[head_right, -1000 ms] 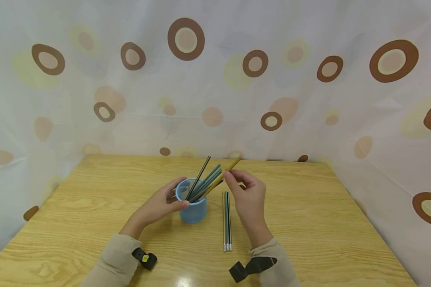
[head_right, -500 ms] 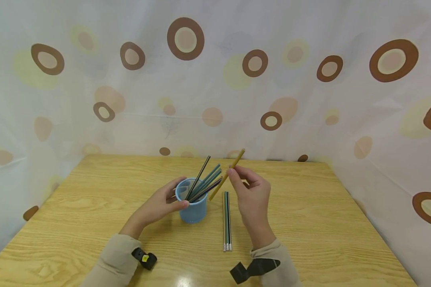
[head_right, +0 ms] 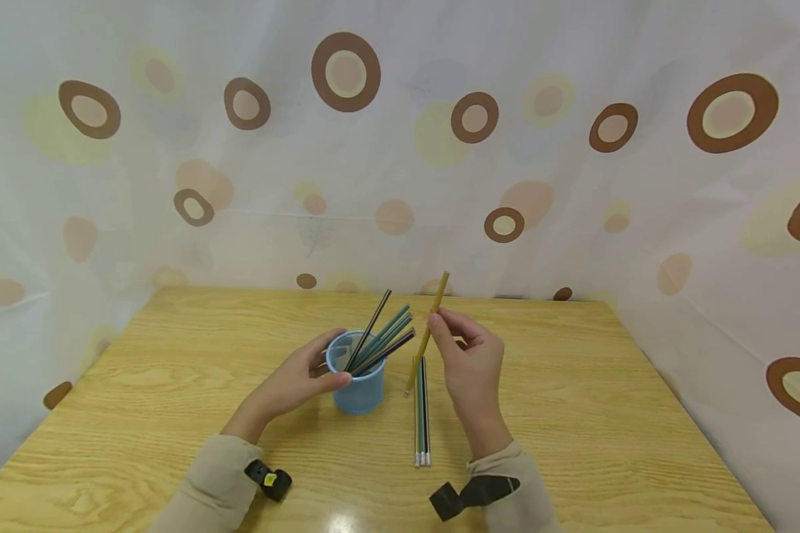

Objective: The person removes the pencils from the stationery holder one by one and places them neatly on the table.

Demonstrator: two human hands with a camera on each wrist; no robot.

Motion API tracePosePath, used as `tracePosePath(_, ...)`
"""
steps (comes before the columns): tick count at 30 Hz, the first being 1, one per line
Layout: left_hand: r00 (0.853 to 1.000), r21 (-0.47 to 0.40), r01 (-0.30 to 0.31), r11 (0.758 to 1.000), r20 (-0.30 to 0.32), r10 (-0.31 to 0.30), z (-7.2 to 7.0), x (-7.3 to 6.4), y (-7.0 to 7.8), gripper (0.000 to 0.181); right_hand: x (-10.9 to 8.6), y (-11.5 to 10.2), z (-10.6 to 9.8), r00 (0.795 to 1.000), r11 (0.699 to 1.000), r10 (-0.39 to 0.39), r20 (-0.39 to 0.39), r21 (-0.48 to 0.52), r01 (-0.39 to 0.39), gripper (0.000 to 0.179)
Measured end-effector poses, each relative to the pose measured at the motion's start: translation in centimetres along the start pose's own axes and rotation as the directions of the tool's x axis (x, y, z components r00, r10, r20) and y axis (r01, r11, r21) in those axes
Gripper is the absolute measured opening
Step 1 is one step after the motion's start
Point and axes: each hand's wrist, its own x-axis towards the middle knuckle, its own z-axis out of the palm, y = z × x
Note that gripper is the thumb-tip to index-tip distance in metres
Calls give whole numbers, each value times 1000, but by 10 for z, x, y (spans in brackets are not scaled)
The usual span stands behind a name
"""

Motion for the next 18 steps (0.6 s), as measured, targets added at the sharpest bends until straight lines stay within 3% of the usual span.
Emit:
tracePosePath(7,1000,3,-5,1000,0,5,0,1,-1,82,3,9,-5,1000,997,4,-26,-74,-6,25)
tracePosePath(18,1000,2,-9,1000,1,9,-1,1,-1,82,8,26,-11,995,980,88,-42,-177,-94,27)
